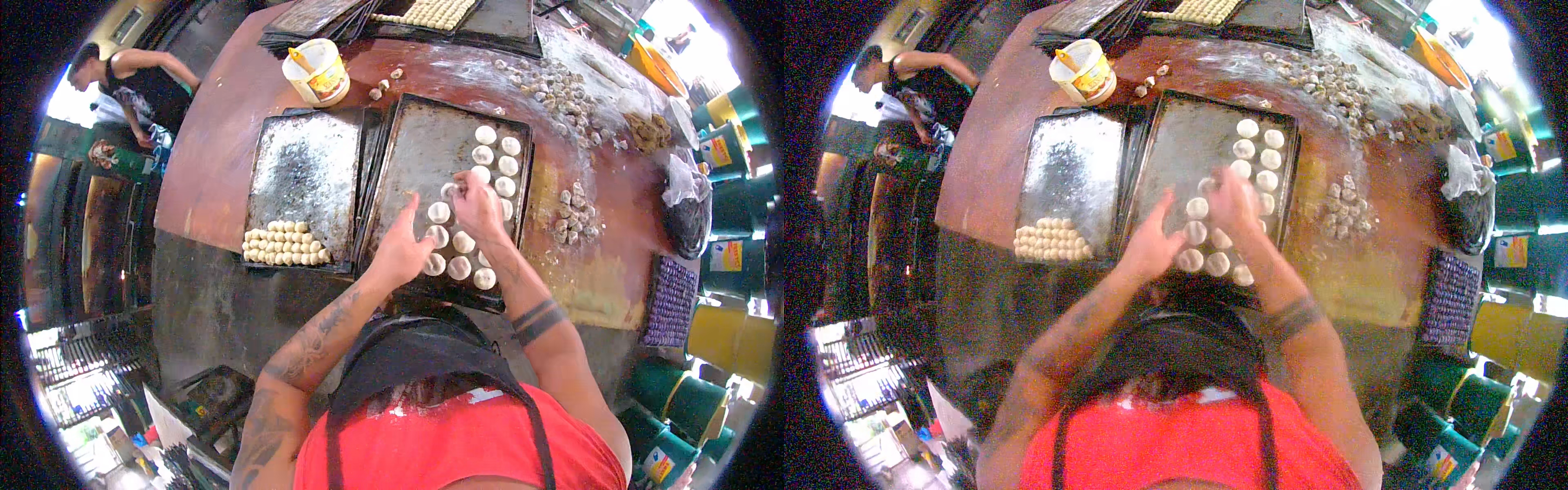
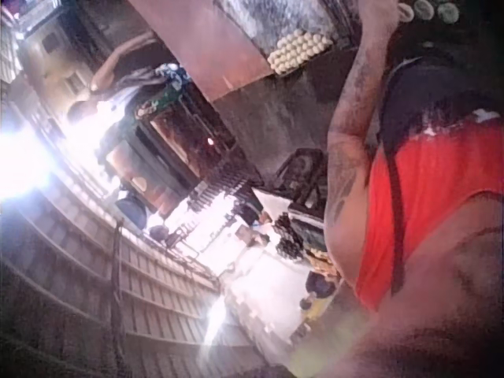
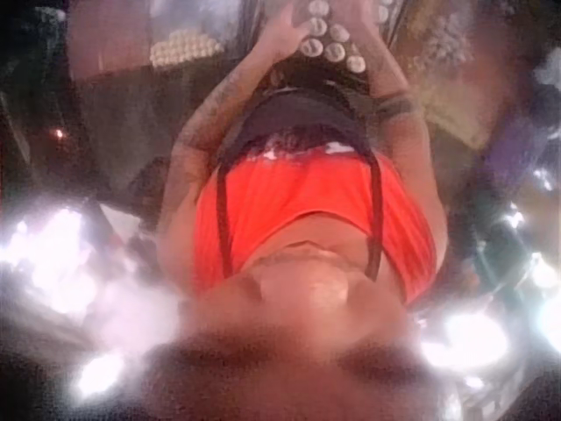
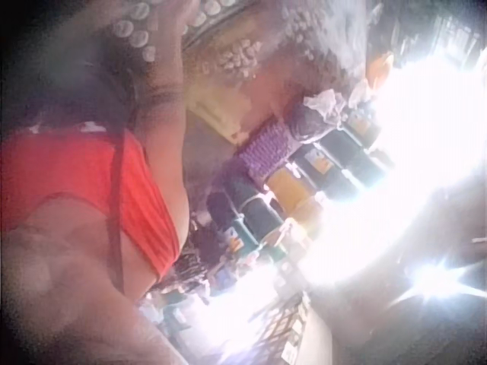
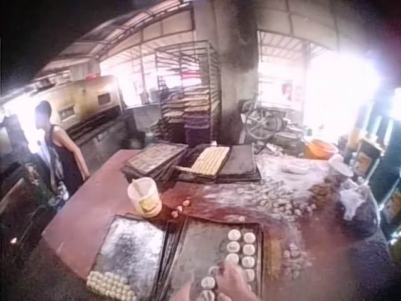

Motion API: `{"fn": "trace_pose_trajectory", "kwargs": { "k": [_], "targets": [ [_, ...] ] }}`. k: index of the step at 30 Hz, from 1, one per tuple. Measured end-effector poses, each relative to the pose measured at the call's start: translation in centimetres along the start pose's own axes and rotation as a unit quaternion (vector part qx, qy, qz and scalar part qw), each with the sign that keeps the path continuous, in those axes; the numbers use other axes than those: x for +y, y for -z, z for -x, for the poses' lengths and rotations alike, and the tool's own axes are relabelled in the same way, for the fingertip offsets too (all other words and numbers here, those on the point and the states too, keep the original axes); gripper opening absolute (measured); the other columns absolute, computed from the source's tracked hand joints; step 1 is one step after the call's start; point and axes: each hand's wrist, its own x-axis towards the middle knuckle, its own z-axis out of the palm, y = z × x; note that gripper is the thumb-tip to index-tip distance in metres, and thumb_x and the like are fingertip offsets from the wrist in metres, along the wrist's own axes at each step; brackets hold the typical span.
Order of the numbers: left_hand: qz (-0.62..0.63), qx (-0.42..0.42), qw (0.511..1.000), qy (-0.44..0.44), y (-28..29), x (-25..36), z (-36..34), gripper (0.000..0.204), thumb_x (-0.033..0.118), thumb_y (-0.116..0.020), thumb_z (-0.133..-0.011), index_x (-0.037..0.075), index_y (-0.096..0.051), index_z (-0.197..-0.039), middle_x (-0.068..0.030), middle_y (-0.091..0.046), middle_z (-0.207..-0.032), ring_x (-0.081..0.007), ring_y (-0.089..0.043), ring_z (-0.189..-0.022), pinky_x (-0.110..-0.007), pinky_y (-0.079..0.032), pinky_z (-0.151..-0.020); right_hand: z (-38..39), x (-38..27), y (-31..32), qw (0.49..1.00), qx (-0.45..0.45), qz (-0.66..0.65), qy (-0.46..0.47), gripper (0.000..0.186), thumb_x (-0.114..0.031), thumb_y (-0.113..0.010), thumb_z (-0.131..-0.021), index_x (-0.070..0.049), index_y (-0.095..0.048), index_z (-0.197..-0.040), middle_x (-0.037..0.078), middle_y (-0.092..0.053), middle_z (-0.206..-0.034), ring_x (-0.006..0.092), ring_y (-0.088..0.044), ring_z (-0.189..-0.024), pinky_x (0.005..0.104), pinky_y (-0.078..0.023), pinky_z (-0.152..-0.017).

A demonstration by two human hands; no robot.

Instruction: The person places baking trays on the table, then takes pieces of dough, fills and rolls them into balls by hand, and arranges them onto a baking tray.

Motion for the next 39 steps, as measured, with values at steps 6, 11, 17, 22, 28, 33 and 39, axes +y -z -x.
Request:
{"fn": "trace_pose_trajectory", "kwargs": {
  "k": [6,11,17,22,28,33,39],
  "targets": [
    [0.064,-0.045,0.994,0.078,3.8,-1.6,2.3,0.059,0.004,-0.067,-0.090,0.000,-0.050,-0.147,-0.0222,-0.057,-0.146,-0.0308,-0.055,-0.138,-0.040,-0.043,-0.115,1.8,0.8,-2.3,0.931,0.052,0.254,0.256,0.056,-0.016,-0.067,-0.088,-0.003,-0.058,-0.141,0.018,-0.051,-0.154,0.0405,-0.047,-0.141,0.0513,-0.038,-0.115],
    [0.057,-0.099,0.984,0.139,4.1,-1.9,4.9,0.037,0.004,-0.064,-0.094,0.001,-0.062,-0.131,-0.0120,-0.071,-0.121,-0.0202,-0.068,-0.107,-0.035,-0.053,-0.099,-0.3,3.4,0.0,0.946,-0.058,0.174,0.266,0.051,-0.008,-0.061,-0.087,-0.003,-0.058,-0.137,0.017,-0.062,-0.137,0.0353,-0.057,-0.129,0.0430,-0.045,-0.110],
    [-0.110,-0.007,0.989,0.099,8.3,-6.4,7.3,0.018,0.008,-0.062,-0.093,0.002,-0.070,-0.108,-0.0141,-0.075,-0.101,-0.0265,-0.073,-0.089,-0.038,-0.057,-0.080,-6.7,15.3,14.2,0.912,0.230,0.338,0.026,0.032,-0.025,-0.066,-0.088,-0.006,-0.071,-0.112,0.021,-0.072,-0.112,0.0422,-0.069,-0.096,0.0517,-0.055,-0.086],
    [-0.374,0.129,0.918,0.013,11.4,-13.0,6.7,0.007,0.009,-0.063,-0.088,0.004,-0.068,-0.088,-0.0148,-0.069,-0.089,-0.0375,-0.068,-0.089,-0.049,-0.054,-0.076,-5.1,22.5,16.1,0.855,0.203,0.471,0.071,0.033,-0.026,-0.067,-0.088,-0.004,-0.070,-0.112,0.022,-0.071,-0.111,0.0417,-0.068,-0.103,0.0511,-0.053,-0.092],
    [-0.357,0.102,0.924,-0.092,12.3,-12.1,3.3,0.006,0.007,-0.070,-0.082,0.006,-0.073,-0.087,-0.0143,-0.067,-0.088,-0.0341,-0.067,-0.089,-0.044,-0.054,-0.077,-2.0,15.4,12.9,0.956,0.201,-0.200,-0.076,0.026,-0.020,-0.069,-0.097,-0.004,-0.070,-0.117,0.010,-0.074,-0.107,0.0249,-0.072,-0.092,0.0396,-0.057,-0.078],
    [0.317,0.067,0.939,0.117,7.5,-5.6,-2.1,0.030,0.003,-0.075,-0.086,-0.005,-0.068,-0.114,-0.0106,-0.073,-0.104,-0.0201,-0.069,-0.093,-0.034,-0.057,-0.088,3.1,1.6,5.1,0.874,-0.011,-0.485,0.024,0.035,-0.017,-0.080,-0.090,-0.001,-0.070,-0.119,0.008,-0.073,-0.112,0.0176,-0.069,-0.094,0.0318,-0.056,-0.082],
    [0.443,-0.047,0.887,0.119,5.6,0.8,-3.6,0.036,0.002,-0.069,-0.092,-0.003,-0.061,-0.126,-0.0121,-0.072,-0.113,-0.0189,-0.070,-0.102,-0.030,-0.058,-0.091,7.2,-9.4,1.1,0.952,0.064,-0.044,0.297,0.018,-0.009,-0.075,-0.091,-0.005,-0.072,-0.108,0.015,-0.071,-0.097,0.0324,-0.070,-0.094,0.0397,-0.057,-0.085]
  ]
}}
